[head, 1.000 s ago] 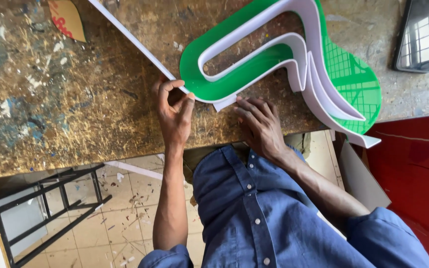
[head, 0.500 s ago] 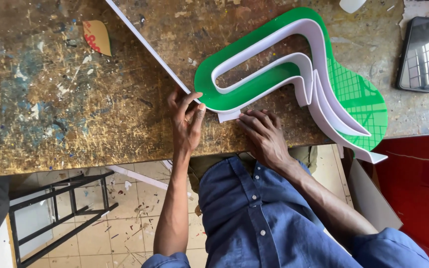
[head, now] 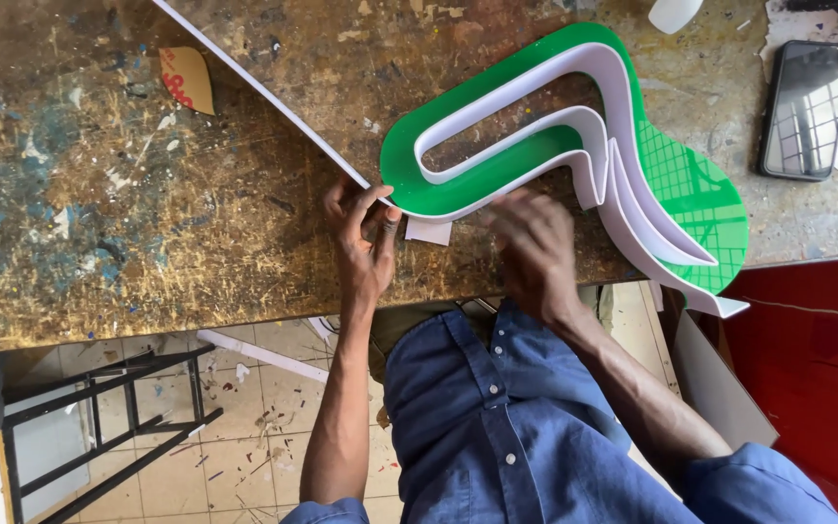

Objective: Assembling a 3D sign letter by gluing a plastic edging strip to an acrylic base.

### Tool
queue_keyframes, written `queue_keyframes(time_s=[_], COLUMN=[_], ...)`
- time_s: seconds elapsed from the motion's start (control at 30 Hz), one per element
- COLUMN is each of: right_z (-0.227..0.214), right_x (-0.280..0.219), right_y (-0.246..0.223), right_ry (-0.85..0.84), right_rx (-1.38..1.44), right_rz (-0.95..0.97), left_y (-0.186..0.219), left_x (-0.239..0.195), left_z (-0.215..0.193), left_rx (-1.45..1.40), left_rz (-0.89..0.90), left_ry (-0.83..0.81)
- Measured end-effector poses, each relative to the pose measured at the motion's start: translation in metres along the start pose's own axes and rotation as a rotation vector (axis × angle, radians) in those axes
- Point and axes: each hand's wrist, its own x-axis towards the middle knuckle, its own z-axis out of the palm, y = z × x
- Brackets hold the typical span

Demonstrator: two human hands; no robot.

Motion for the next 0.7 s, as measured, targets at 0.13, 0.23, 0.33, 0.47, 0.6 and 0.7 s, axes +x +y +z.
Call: queue_keyframes(time_s=[0.13, 0.23, 0.33, 0.47, 0.6, 0.7], right_z=[-0.021, -0.011, -0.016, -0.022, -0.024, -0.019], right_x=[0.03, 0.039, 0.038, 0.039, 0.038, 0.035], right_y=[0.016, 0.033, 0.056, 0.058, 0.058, 0.062], right_ry=[0.101, 0.015, -0.04, -0.042, -0.05, -0.043], right_rx=[-0.064, -0.126, -0.041, -0.039, 0.0, 0.028], right_rz=[0.158, 0.091, 0.1, 0.095, 0.078, 0.076], left_y=[-0.009, 0.01, 0.012, 0.025, 0.028, 0.027], left_x=[-0.004, -0.003, -0.003, -0.004, -0.006, -0.006], left_z=[0.001, 0.006, 0.005, 0.012, 0.01, 0.011], left_rx=[0.009, 0.051, 0.161, 0.19, 0.198, 0.176], left_rz=[0.034, 0.078, 0.173, 0.214, 0.224, 0.196], left_ry=[0.024, 0.03, 0.026, 0.038, 0.037, 0.024])
